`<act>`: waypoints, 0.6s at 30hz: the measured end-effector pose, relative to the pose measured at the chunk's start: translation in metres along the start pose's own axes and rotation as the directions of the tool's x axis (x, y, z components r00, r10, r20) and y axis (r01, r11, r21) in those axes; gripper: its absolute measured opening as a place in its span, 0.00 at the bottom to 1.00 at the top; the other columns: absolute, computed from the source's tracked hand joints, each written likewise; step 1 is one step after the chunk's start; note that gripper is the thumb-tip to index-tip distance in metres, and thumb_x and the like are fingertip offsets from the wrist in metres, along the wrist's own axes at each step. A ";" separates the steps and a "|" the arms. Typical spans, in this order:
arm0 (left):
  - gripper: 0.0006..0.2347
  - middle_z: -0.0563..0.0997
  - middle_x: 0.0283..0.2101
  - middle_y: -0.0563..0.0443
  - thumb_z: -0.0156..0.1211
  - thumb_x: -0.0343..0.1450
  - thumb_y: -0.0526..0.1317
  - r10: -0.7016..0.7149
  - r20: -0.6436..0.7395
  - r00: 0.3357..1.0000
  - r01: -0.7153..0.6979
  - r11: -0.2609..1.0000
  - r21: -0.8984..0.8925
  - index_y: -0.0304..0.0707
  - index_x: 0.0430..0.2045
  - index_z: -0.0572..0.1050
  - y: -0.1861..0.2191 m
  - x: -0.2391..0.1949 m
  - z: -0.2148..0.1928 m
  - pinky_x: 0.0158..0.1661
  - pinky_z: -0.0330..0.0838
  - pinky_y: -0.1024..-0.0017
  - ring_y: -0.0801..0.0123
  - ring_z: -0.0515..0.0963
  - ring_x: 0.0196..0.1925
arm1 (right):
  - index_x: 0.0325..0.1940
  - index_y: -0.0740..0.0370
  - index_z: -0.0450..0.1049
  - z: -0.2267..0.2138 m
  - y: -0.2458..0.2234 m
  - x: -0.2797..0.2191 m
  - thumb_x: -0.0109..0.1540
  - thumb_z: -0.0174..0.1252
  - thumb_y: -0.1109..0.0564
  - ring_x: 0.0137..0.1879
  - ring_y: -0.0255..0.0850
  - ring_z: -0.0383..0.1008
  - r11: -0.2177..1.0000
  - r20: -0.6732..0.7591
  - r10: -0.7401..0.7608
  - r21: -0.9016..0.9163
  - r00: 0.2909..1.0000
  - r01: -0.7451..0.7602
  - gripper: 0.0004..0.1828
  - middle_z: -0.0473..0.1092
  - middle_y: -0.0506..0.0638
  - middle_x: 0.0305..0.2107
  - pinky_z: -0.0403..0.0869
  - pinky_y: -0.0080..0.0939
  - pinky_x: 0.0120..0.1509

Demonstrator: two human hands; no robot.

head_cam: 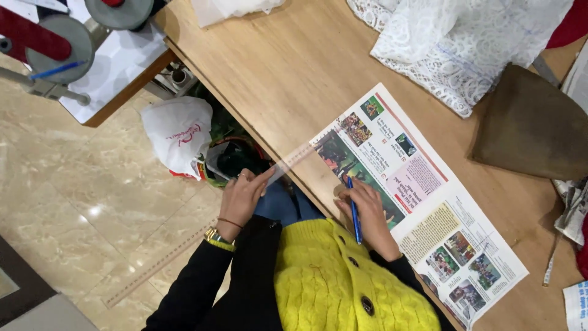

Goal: The person uses a ruler and a blue pen to measure and mark lines on a newspaper spread out on a wooden table. They repeatedly reposition the ruler and draw lines across the paper. Later, they use a flexible measuring tape to measure the newspaper as well.

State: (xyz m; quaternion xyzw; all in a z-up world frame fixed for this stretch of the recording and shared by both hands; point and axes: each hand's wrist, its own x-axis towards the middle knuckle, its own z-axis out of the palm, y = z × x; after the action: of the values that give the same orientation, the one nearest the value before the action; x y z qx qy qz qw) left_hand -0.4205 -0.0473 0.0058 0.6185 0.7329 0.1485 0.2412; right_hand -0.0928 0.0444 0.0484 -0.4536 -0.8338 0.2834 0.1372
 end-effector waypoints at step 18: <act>0.16 0.74 0.36 0.56 0.38 0.78 0.54 0.049 0.014 0.999 -0.051 0.932 0.358 0.83 0.61 0.67 0.011 0.004 -0.007 0.38 0.70 0.66 0.63 0.82 0.32 | 0.59 0.43 0.78 -0.039 0.007 0.045 0.69 0.50 0.53 0.55 0.50 0.77 0.947 -0.030 0.102 0.310 0.994 -0.087 0.17 0.76 0.50 0.45 0.73 0.46 0.60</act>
State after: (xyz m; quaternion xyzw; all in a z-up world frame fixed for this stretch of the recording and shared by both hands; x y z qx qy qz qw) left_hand -0.4156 -0.0412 0.0163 0.6709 0.7311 0.0171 0.1225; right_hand -0.0941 0.0985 0.0745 -0.4723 -0.7534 0.4058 0.2113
